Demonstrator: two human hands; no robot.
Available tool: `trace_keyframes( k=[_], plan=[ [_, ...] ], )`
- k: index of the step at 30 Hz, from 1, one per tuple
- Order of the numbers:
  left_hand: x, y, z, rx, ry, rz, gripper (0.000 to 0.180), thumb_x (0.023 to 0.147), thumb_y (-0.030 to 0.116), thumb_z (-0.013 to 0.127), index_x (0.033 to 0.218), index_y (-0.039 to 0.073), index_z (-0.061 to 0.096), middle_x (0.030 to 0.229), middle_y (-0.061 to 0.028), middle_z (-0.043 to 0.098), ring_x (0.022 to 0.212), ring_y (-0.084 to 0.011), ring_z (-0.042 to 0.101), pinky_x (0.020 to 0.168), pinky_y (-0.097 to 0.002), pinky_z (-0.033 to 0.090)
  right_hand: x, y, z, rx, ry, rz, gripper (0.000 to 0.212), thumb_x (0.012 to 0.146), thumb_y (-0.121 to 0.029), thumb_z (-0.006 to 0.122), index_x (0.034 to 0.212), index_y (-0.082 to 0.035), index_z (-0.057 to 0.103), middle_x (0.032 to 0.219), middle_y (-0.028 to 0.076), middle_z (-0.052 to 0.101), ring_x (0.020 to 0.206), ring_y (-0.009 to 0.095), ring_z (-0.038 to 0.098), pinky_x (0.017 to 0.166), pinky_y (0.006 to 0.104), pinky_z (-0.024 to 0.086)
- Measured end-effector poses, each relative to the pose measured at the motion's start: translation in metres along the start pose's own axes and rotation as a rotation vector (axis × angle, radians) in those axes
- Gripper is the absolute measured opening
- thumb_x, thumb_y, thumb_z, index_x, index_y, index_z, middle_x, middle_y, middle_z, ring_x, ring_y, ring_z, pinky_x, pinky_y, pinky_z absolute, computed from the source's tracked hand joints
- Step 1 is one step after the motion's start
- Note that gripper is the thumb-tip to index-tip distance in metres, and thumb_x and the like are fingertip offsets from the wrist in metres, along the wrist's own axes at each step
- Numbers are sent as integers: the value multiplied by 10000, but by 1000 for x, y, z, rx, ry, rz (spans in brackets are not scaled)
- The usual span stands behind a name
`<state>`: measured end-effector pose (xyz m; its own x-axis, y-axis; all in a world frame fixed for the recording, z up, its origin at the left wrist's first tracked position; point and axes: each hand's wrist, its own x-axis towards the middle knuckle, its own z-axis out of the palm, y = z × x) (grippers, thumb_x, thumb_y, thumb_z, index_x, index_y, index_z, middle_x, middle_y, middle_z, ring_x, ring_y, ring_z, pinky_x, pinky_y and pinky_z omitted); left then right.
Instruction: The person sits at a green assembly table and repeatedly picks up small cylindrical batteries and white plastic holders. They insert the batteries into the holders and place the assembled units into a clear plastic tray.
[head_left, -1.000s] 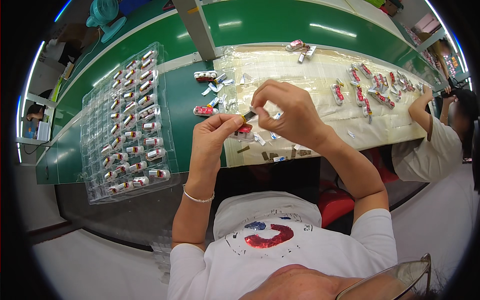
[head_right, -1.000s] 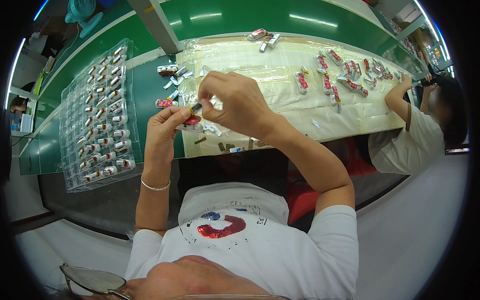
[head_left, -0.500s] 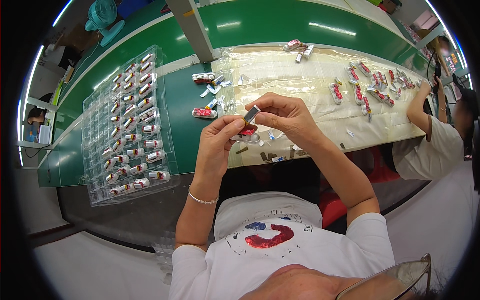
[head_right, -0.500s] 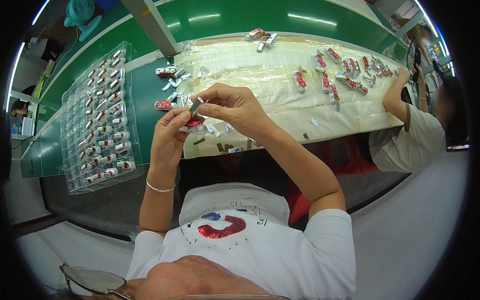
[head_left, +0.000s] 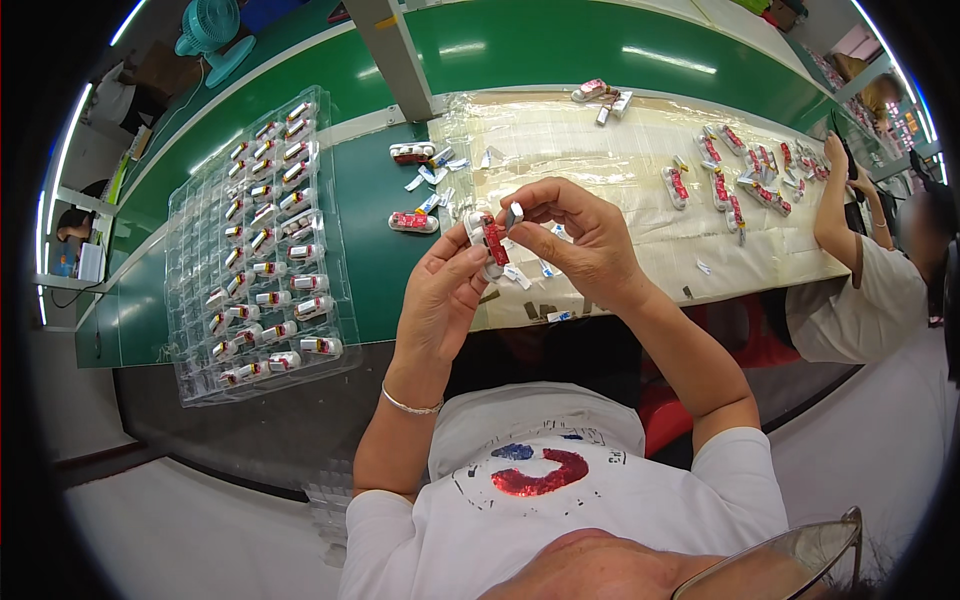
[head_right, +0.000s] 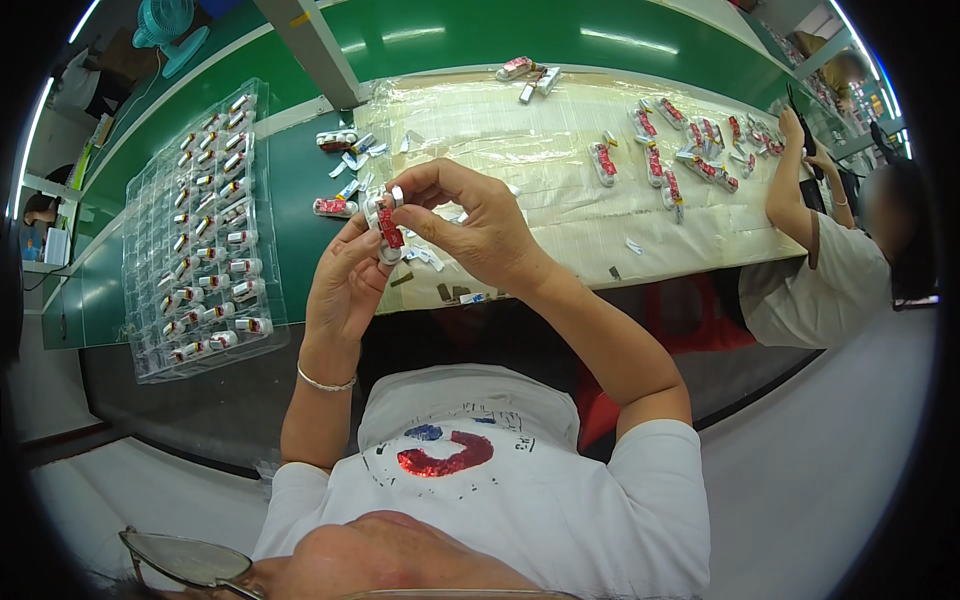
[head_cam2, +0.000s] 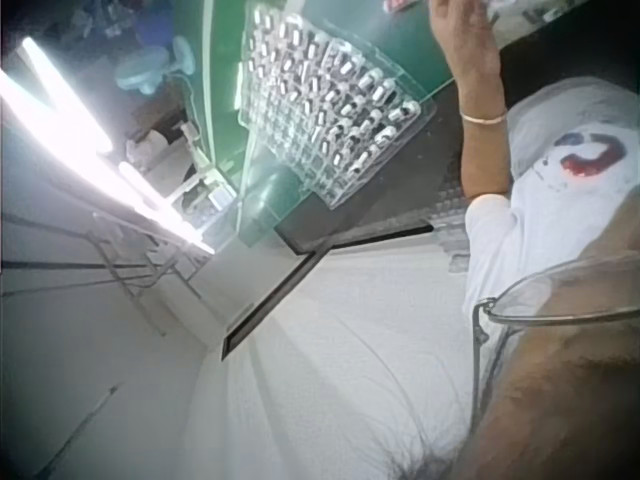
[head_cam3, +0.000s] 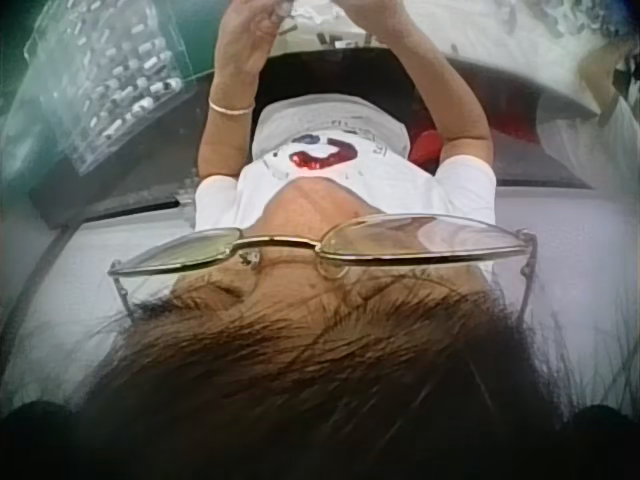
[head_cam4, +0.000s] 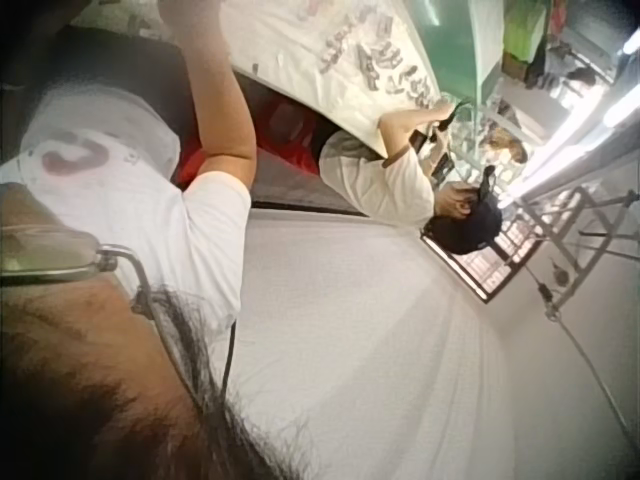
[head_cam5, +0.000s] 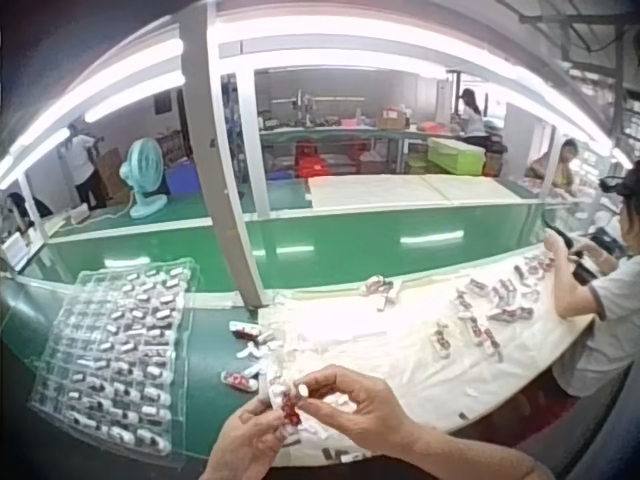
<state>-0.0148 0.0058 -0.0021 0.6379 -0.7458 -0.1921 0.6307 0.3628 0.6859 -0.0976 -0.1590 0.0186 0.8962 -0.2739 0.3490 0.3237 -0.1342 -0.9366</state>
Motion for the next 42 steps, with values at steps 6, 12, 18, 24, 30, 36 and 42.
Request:
trace_keyframes(
  k=[6,12,18,24,30,36,42],
  plan=[
    [-2,1,-4,24,22,58,334,928,87,594,1236,-20,524,1113,-95,634,921,-132,669,777,-251,579,4,-8,1,-139,-36,-100,224,868,-74,686,1071,14,649,991,94,677,878,150,660,794,267,535],
    [-5,5,3,77,-13,124,330,931,65,596,1254,-1,572,1187,-118,633,919,-153,658,843,-297,556,4,-11,-1,-102,-24,6,246,877,-80,679,1099,22,646,999,99,686,876,146,668,799,267,543],
    [-7,0,5,406,28,346,337,908,26,611,1240,-22,579,1167,-132,639,982,-168,643,861,-301,541,5,-16,-5,244,-39,245,280,903,-113,667,1129,47,623,994,93,682,901,128,662,817,255,541],
    [-7,-4,11,430,61,442,283,910,40,598,1185,-23,574,1075,-122,664,922,-159,661,814,-288,536,4,-19,-3,-50,-24,108,252,883,-110,682,1095,22,651,984,98,687,875,145,671,780,265,546],
    [-8,-4,6,476,39,504,267,920,41,613,1172,-28,562,1087,-100,642,1007,-130,613,856,-264,510,3,-18,4,-344,-14,-144,235,832,-49,708,1058,5,672,909,96,666,812,178,674,716,271,547],
    [-10,-3,8,448,84,492,282,914,30,632,1183,-32,576,1076,-89,646,969,-109,616,845,-239,501,0,-24,7,-464,-23,-195,209,835,-61,699,1040,-27,687,900,94,666,761,208,676,639,286,540],
    [-11,-1,9,490,80,515,282,904,4,636,1178,-36,580,1077,-94,650,976,-113,619,849,-240,505,0,-22,10,-519,-5,-269,196,847,-79,686,1036,-27,694,886,97,655,726,217,660,610,297,528]
  ],
)
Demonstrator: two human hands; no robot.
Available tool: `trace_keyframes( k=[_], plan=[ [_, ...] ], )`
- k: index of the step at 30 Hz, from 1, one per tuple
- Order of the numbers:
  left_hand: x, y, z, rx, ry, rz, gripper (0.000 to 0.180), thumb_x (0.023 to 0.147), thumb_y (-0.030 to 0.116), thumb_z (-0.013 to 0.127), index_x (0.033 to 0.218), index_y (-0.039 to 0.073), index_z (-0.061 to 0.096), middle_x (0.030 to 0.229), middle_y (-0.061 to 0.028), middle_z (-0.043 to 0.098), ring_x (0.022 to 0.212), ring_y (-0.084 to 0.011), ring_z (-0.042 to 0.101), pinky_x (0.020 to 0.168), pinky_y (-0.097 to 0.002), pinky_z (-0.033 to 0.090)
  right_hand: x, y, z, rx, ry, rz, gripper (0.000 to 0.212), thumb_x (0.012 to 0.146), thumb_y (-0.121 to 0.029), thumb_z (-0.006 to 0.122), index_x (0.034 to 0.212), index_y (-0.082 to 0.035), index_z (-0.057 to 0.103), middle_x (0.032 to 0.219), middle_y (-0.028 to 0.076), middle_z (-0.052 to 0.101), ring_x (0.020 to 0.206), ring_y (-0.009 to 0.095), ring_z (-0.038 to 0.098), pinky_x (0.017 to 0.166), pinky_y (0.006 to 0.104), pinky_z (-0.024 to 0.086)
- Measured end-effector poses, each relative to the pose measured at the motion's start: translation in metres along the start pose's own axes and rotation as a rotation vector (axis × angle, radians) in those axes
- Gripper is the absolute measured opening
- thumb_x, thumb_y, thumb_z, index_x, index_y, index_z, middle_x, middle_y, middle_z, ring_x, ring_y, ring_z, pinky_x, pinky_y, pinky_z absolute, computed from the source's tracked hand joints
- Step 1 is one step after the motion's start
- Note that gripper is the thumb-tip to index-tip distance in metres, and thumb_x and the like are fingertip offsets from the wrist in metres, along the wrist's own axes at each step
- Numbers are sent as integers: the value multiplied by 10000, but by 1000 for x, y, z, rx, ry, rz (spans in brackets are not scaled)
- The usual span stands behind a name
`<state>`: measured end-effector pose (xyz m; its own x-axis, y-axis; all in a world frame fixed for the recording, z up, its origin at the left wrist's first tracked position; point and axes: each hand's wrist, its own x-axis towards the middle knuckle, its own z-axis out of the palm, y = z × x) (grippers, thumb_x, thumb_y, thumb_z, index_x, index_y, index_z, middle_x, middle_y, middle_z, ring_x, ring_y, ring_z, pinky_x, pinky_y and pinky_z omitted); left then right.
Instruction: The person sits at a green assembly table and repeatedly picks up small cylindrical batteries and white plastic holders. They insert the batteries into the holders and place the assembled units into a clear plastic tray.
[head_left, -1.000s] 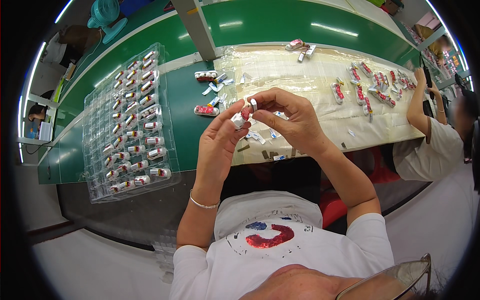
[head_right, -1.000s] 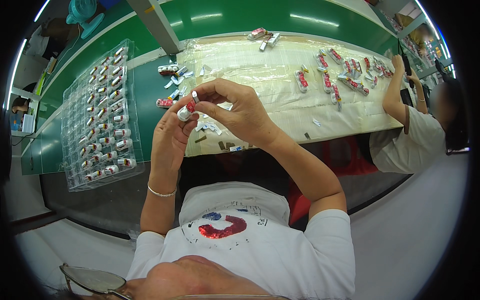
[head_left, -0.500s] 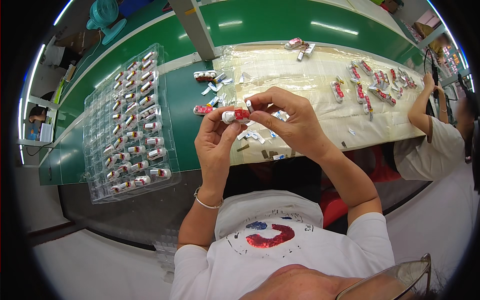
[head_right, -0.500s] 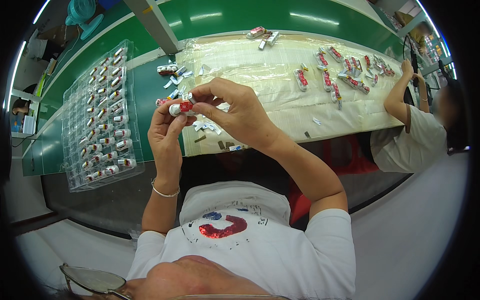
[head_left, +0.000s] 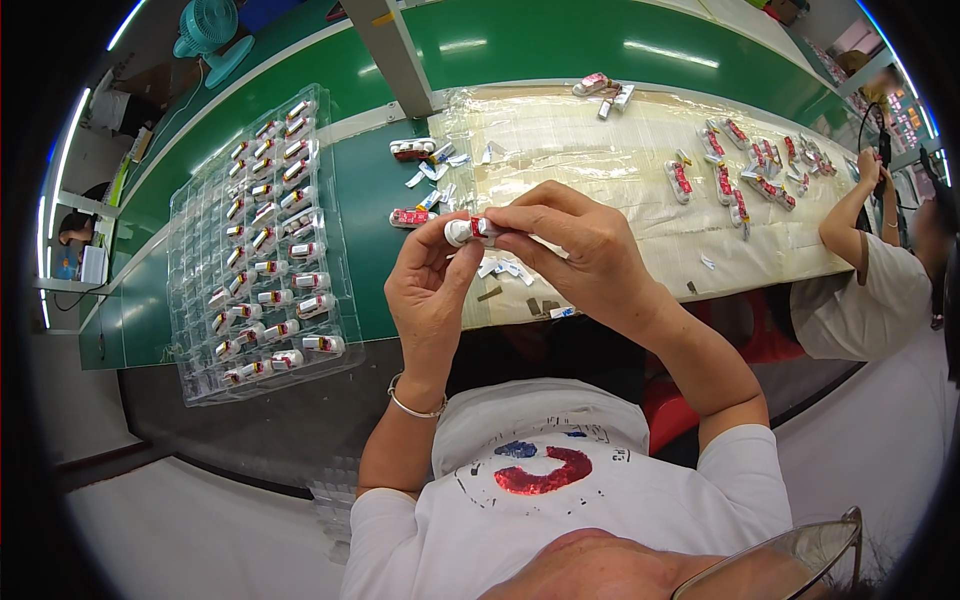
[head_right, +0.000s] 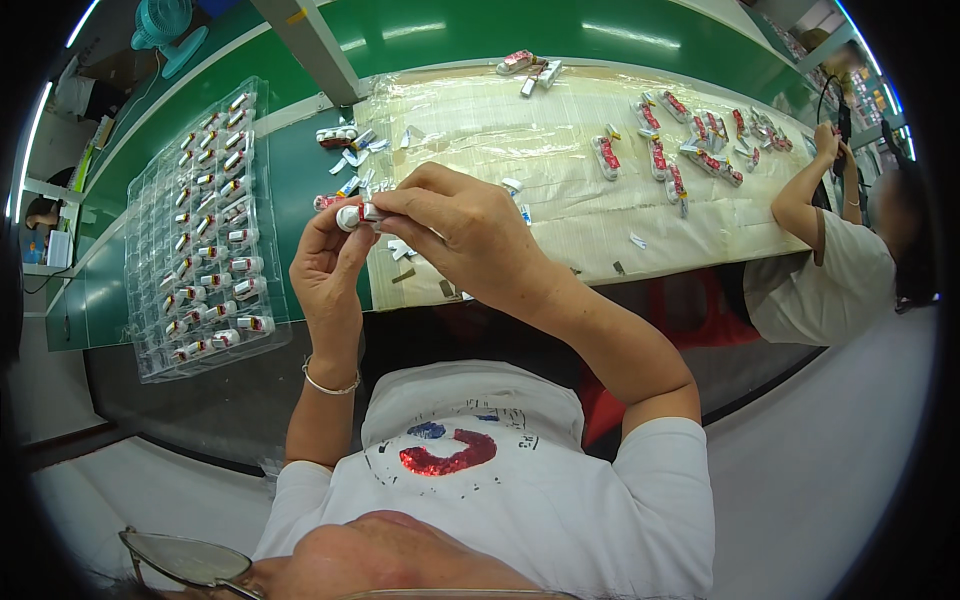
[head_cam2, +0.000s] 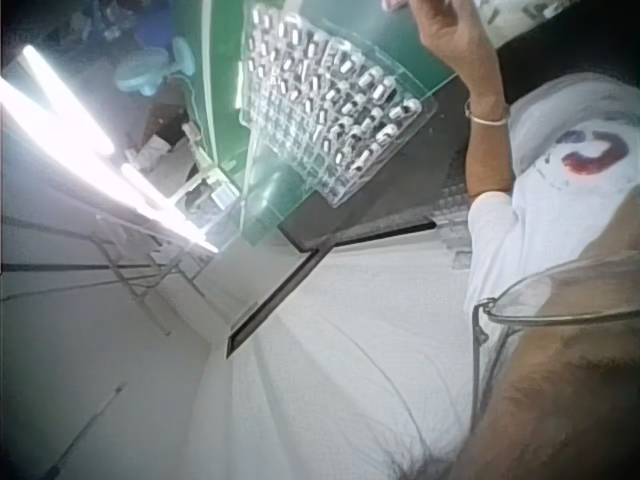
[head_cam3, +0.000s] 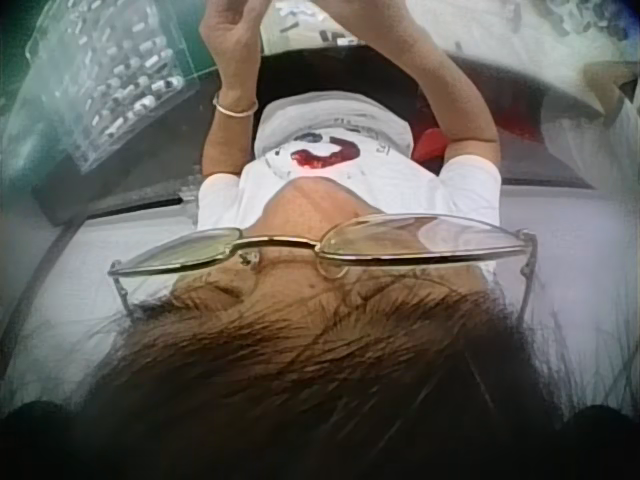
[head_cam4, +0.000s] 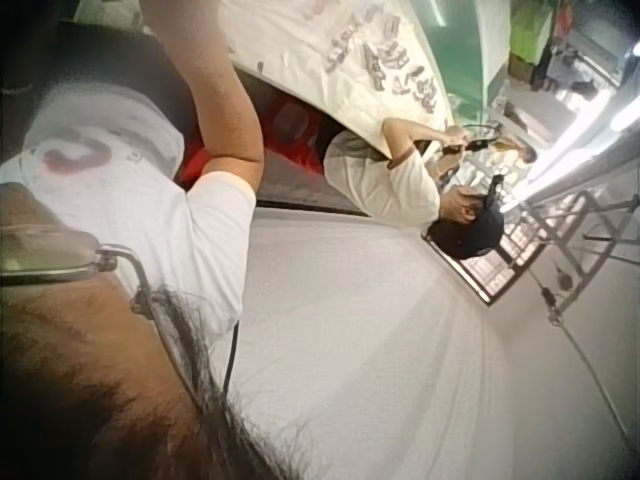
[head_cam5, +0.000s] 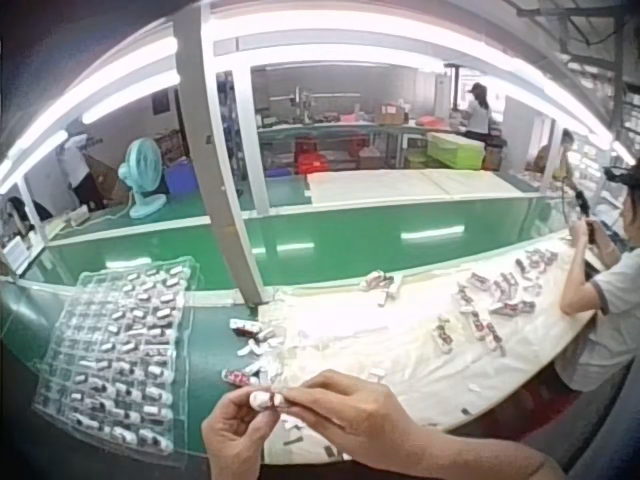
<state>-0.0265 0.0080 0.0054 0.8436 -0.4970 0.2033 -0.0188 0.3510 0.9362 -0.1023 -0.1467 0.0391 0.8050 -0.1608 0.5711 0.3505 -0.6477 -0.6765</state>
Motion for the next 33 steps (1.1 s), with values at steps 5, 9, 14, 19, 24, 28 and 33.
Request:
trace_keyframes(
  k=[5,9,14,19,24,28,33],
  plan=[
    [-1,4,1,0,-6,11,284,903,-2,633,1179,-43,581,1086,-108,651,982,-124,624,862,-244,508,1,-3,1,-31,2,-48,200,846,-82,683,1036,-23,696,857,96,638,699,223,643,593,309,516],
    [-2,5,2,-6,-11,20,288,903,-8,628,1184,-49,580,1086,-114,652,983,-125,626,862,-244,509,0,-5,0,-23,10,-30,201,839,-73,687,1033,-23,697,843,96,633,695,223,640,587,308,513],
    [-3,6,4,-17,-2,35,283,903,-19,621,1181,-52,582,1086,-115,653,984,-125,627,864,-244,508,-1,-8,-2,-21,14,-26,203,828,-61,695,1028,-26,698,838,95,631,695,221,641,581,307,512],
    [-4,7,5,-30,4,25,278,903,-22,617,1177,-52,585,1081,-113,655,980,-122,628,862,-245,508,0,-10,-5,-20,9,-45,254,808,-38,702,1061,-35,686,830,92,629,703,216,640,578,306,511],
    [-4,7,5,-21,-5,30,276,905,-17,615,1178,-53,584,1077,-116,660,978,-120,632,859,-237,509,-2,-10,-6,-51,6,-64,285,795,-26,705,1077,-51,682,813,82,623,693,208,630,565,304,503],
    [-6,8,8,-25,12,36,271,910,-14,609,1177,-54,585,1089,-125,661,992,-124,635,864,-232,509,-3,-12,-5,-71,7,-64,282,790,-24,707,1069,-61,685,800,78,620,686,209,625,555,306,498],
    [-8,7,10,-42,38,70,268,918,-14,592,1181,-63,573,1118,-150,656,1025,-143,633,896,-249,509,-3,-15,-2,-196,43,-136,292,754,-16,706,1044,-41,681,797,71,617,694,204,624,555,305,499]
  ],
)
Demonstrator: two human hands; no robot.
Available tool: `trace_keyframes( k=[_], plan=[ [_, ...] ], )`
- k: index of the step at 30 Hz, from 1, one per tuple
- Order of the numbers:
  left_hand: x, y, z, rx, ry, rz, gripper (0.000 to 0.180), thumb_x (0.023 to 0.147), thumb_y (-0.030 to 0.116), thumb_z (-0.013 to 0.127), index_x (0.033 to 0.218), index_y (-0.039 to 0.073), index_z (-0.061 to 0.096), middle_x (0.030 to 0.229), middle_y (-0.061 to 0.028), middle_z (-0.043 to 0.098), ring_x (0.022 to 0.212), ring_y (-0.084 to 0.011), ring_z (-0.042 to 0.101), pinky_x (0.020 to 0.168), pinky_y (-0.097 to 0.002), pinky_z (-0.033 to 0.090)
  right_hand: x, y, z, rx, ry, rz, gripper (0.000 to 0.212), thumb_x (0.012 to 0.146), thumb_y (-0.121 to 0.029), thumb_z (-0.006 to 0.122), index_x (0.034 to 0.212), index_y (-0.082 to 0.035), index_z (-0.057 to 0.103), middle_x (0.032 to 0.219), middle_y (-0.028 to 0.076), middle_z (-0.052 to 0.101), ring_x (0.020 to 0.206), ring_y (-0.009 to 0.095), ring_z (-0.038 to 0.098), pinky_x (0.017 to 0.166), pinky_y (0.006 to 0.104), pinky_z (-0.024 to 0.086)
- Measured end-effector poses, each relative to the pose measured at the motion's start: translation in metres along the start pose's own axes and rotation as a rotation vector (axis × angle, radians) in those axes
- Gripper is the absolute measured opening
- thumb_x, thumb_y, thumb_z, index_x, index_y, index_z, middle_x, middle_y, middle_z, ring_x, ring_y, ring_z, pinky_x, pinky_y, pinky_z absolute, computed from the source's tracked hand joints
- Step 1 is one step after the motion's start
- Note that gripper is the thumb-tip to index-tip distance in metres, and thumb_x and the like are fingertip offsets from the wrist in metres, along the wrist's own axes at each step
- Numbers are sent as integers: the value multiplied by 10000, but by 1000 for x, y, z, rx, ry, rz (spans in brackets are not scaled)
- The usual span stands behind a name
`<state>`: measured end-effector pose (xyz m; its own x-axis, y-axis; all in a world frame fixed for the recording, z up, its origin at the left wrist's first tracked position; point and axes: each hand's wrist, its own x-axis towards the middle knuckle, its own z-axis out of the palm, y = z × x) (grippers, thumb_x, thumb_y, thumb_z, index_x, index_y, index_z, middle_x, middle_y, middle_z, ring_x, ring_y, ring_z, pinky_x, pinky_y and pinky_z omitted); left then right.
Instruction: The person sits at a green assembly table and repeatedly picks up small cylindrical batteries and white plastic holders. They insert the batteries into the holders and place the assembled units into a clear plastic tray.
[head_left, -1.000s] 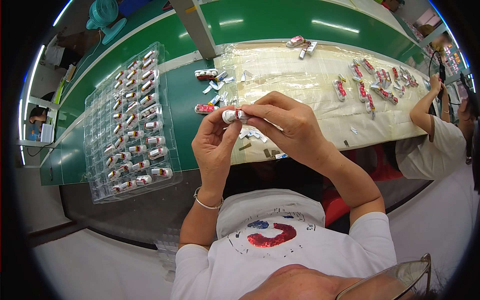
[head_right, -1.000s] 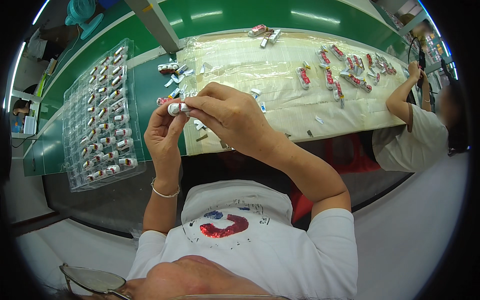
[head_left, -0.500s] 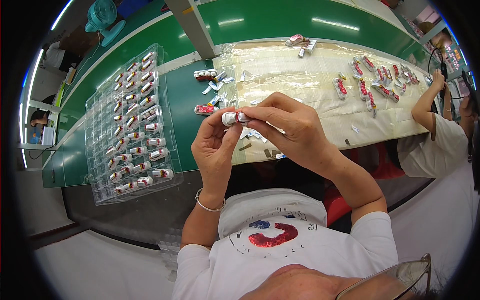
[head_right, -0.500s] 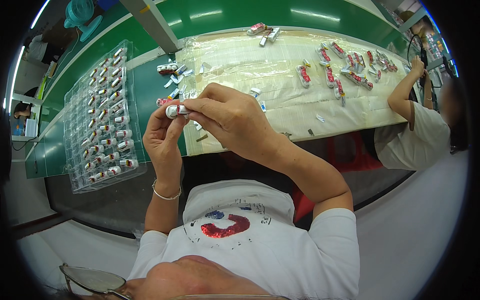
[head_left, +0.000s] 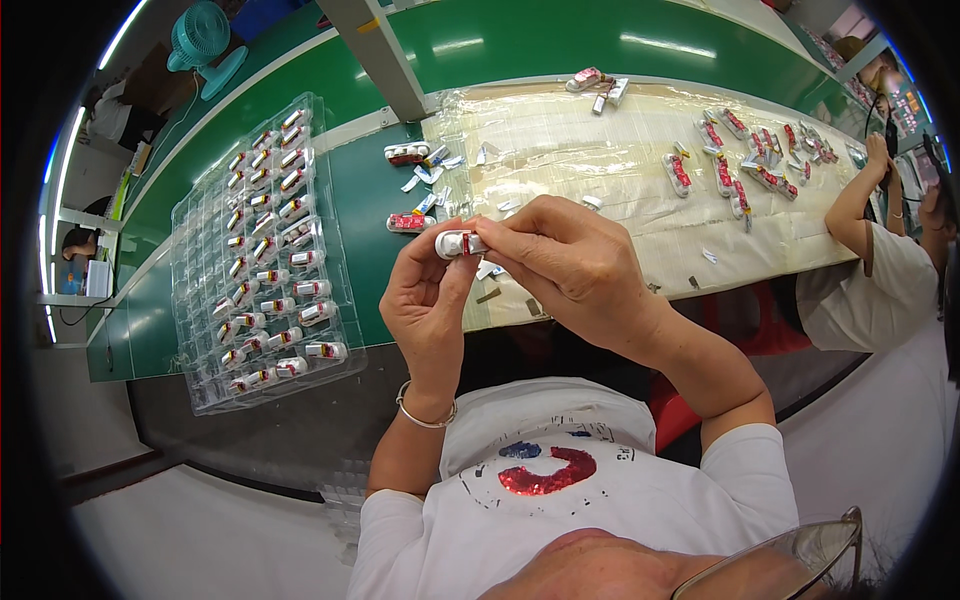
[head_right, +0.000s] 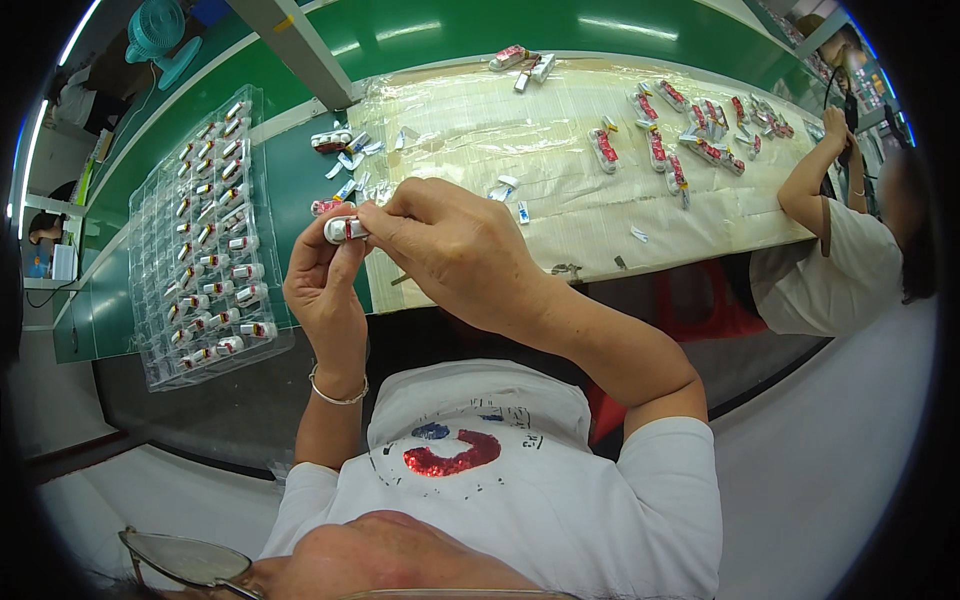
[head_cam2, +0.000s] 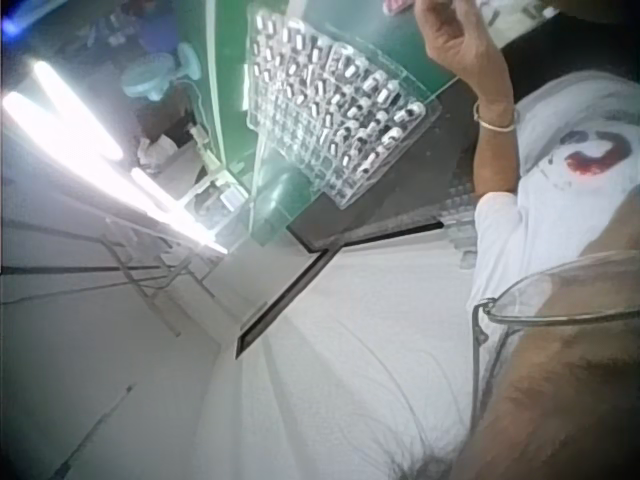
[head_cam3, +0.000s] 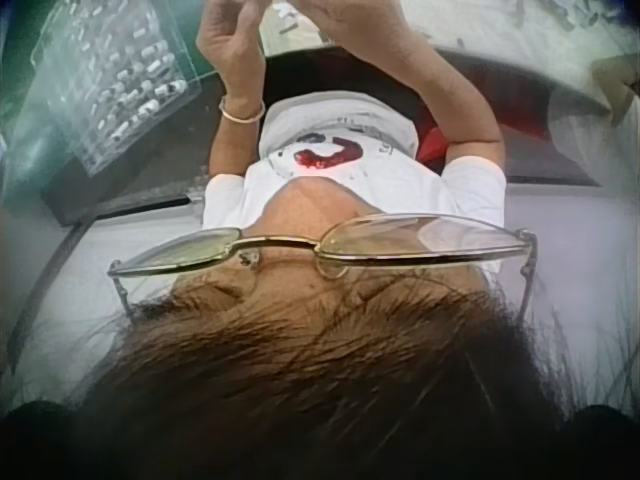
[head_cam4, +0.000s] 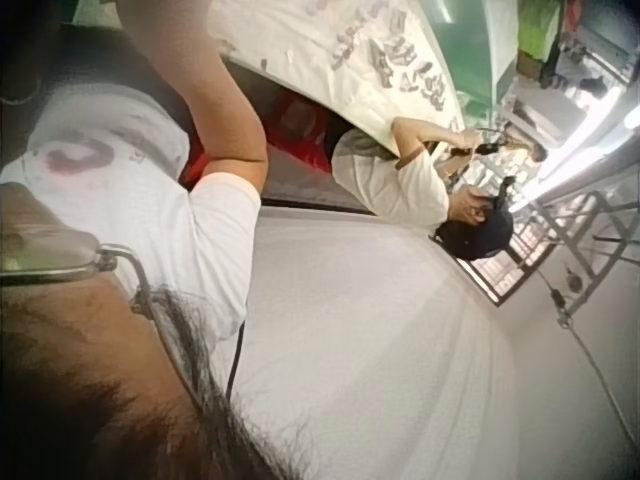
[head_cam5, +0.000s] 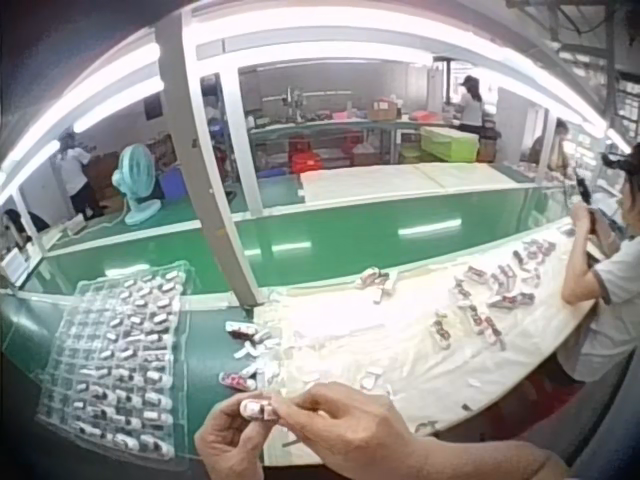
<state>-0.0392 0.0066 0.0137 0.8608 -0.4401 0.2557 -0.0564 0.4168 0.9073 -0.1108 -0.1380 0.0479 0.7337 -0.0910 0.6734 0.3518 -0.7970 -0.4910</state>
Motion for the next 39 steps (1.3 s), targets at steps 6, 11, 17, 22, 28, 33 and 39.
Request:
trace_keyframes(
  k=[6,11,17,22,28,33,39],
  plan=[
    [1,0,-1,-45,-39,6,318,913,-25,584,1223,-66,525,1155,-200,640,1060,-177,630,934,-280,503,-1,-3,4,-83,24,-57,283,748,-26,692,1031,-29,679,816,56,601,725,203,624,564,302,507],
    [1,4,3,-1,-40,12,354,906,-20,591,1245,-57,494,1183,-224,624,1089,-185,617,943,-292,498,-2,1,7,-92,11,-70,279,752,-36,691,1031,-29,680,860,60,610,786,204,622,593,295,520],
    [2,1,5,-7,45,23,343,892,-32,530,1232,-73,510,1178,-210,617,1091,-210,621,967,-313,498,0,5,11,144,41,-15,332,765,-66,734,1093,-67,683,983,75,609,880,215,616,689,286,540],
    [5,6,2,-36,88,89,347,867,-11,553,1209,-66,536,1163,-197,623,1013,-190,645,917,-309,531,-3,8,4,448,8,228,413,785,-126,772,1181,-84,666,1139,83,586,990,176,597,865,306,513],
    [3,4,2,1,84,116,358,857,11,569,1206,-60,539,1159,-202,626,988,-181,649,891,-303,542,-9,11,13,759,-15,445,460,806,-239,772,1210,-70,635,1115,81,601,1001,169,606,903,299,502],
    [-1,6,4,21,79,118,383,847,6,565,1222,-60,523,1161,-204,627,1016,-182,638,909,-289,521,-7,5,14,880,-10,516,438,810,-209,775,1179,-24,630,1076,86,641,975,161,638,874,286,519],
    [-5,11,12,30,71,147,383,837,-14,544,1217,-61,524,1158,-188,624,1032,-179,629,916,-283,510,-12,3,19,995,26,571,389,813,-153,770,1152,-12,639,1055,87,652,929,150,654,815,265,549]
  ],
)
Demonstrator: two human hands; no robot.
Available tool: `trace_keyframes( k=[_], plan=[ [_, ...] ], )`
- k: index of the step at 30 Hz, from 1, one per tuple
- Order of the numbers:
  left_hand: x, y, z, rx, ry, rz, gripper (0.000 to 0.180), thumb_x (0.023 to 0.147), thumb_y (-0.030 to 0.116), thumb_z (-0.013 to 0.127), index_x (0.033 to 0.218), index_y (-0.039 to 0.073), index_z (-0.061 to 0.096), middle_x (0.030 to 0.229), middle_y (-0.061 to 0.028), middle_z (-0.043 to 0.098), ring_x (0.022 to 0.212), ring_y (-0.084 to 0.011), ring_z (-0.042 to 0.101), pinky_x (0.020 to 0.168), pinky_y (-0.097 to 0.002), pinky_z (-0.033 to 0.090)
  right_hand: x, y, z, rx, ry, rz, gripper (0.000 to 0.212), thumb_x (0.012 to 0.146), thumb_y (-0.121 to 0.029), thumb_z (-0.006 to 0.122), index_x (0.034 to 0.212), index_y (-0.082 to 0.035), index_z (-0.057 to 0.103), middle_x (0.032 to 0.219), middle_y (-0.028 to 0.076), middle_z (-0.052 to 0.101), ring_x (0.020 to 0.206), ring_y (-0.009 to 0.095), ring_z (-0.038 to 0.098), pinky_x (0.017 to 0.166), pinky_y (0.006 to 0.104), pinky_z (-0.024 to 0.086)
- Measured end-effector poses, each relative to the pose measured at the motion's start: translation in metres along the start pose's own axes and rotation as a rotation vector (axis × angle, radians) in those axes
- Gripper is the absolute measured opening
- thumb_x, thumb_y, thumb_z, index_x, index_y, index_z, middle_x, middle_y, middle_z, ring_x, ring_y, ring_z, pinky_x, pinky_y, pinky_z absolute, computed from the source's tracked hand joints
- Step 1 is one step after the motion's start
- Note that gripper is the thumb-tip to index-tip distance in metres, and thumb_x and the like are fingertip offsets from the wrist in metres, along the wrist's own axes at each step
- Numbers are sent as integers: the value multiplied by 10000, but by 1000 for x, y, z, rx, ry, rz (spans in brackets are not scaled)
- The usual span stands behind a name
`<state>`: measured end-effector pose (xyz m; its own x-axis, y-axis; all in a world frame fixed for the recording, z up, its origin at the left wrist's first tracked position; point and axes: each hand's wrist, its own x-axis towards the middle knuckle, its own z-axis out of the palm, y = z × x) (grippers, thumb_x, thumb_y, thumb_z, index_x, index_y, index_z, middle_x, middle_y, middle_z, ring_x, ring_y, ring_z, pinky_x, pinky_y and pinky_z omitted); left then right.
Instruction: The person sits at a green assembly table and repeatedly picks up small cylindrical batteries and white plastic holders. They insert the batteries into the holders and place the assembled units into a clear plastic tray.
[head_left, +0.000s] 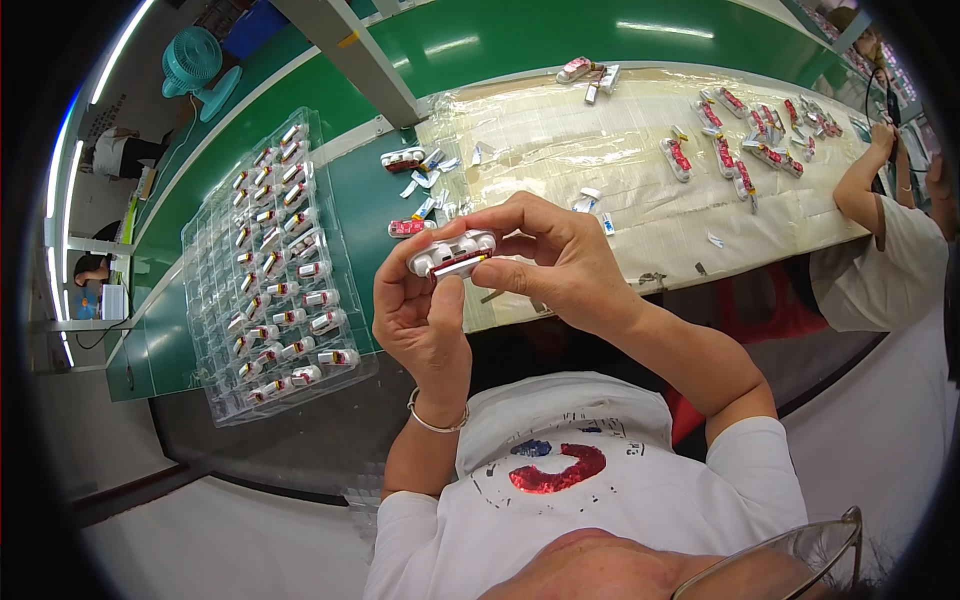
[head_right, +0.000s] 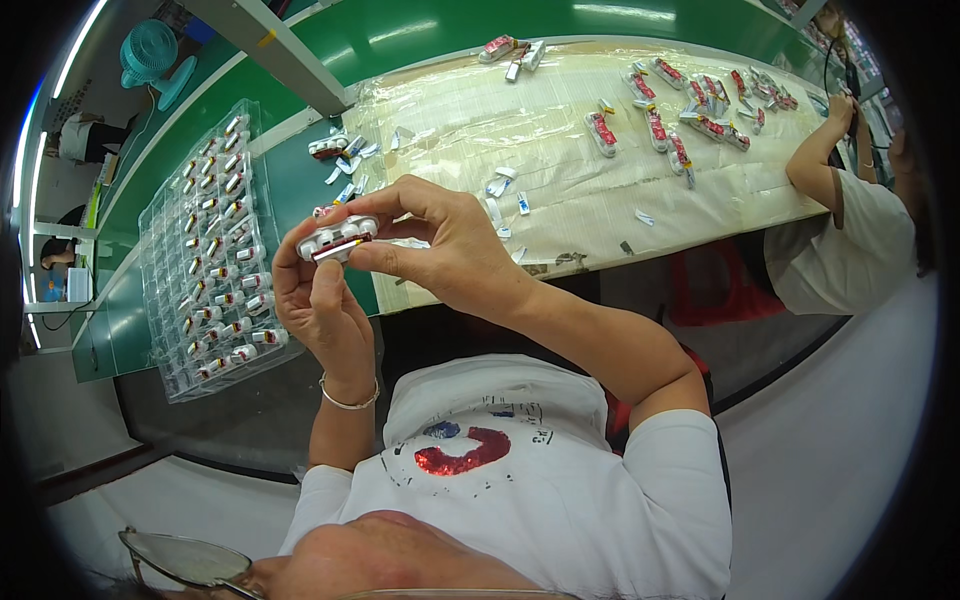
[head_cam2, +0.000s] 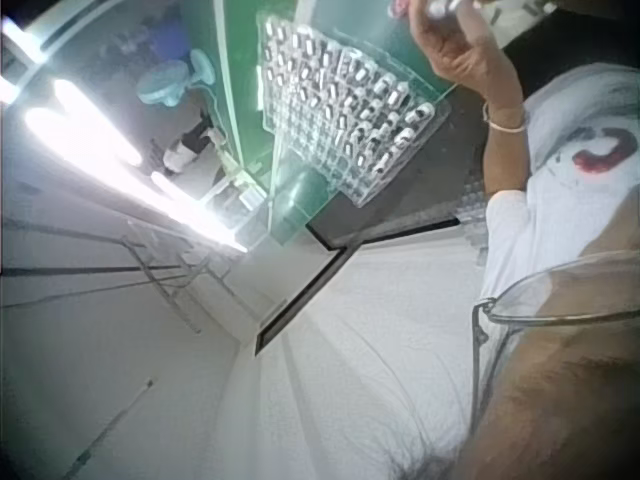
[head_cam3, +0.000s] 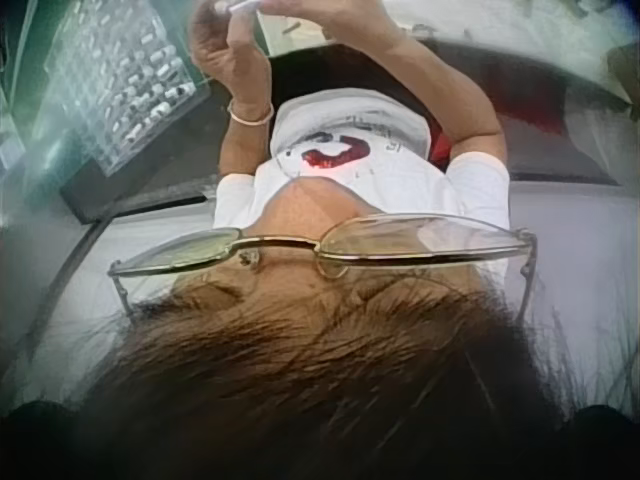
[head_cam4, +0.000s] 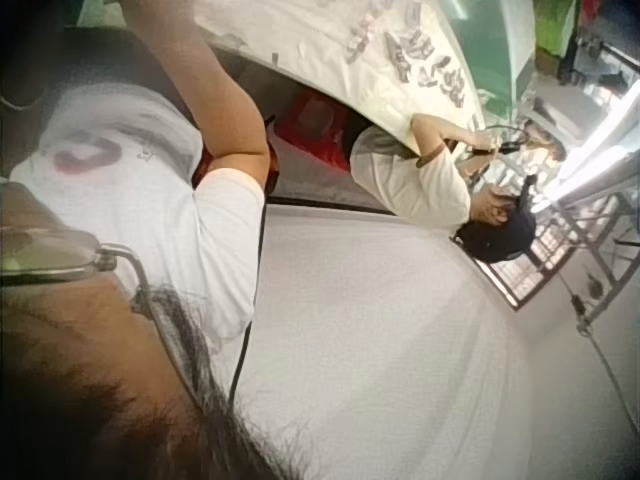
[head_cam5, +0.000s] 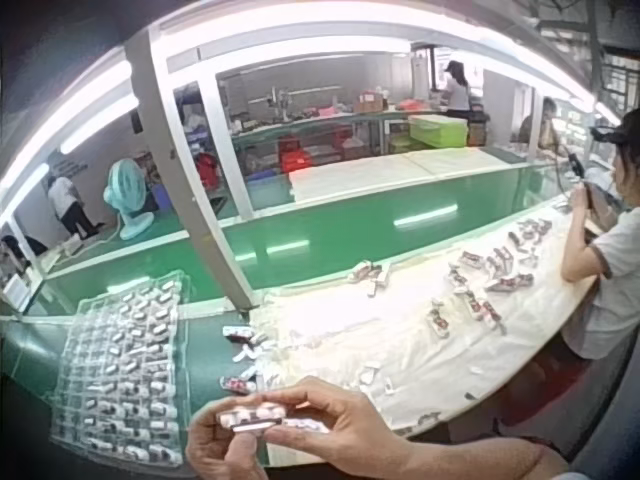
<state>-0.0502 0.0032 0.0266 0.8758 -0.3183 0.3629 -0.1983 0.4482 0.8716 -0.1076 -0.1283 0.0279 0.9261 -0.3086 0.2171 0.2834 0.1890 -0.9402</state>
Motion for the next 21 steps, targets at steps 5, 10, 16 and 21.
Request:
trace_keyframes(
  k=[5,10,16,21],
  plan=[
    [0,0,1,45,5,-2,359,825,-54,532,1184,-57,550,1170,-167,618,1019,-169,633,920,-289,510,1,7,2,88,43,-19,363,815,-112,760,1146,-9,653,1048,86,652,913,146,661,799,256,564],
    [3,0,-1,72,23,-10,362,813,-88,533,1172,-54,559,1168,-154,621,1003,-159,638,916,-281,510,3,13,6,124,47,3,345,819,-98,751,1141,-12,660,1060,82,648,956,150,652,834,271,559],
    [6,-5,-4,114,13,-2,354,841,-79,566,1194,-56,552,1131,-128,631,988,-137,634,894,-257,507,5,19,7,198,55,59,324,835,-92,733,1145,-28,660,1118,86,652,990,147,633,860,290,541],
    [6,-10,-10,135,-24,-32,428,838,-69,638,1246,-66,507,1161,-136,614,1043,-165,626,930,-285,504,7,18,5,225,34,158,346,847,-108,724,1174,-33,643,1149,79,660,1015,126,608,859,284,512]
  ],
)
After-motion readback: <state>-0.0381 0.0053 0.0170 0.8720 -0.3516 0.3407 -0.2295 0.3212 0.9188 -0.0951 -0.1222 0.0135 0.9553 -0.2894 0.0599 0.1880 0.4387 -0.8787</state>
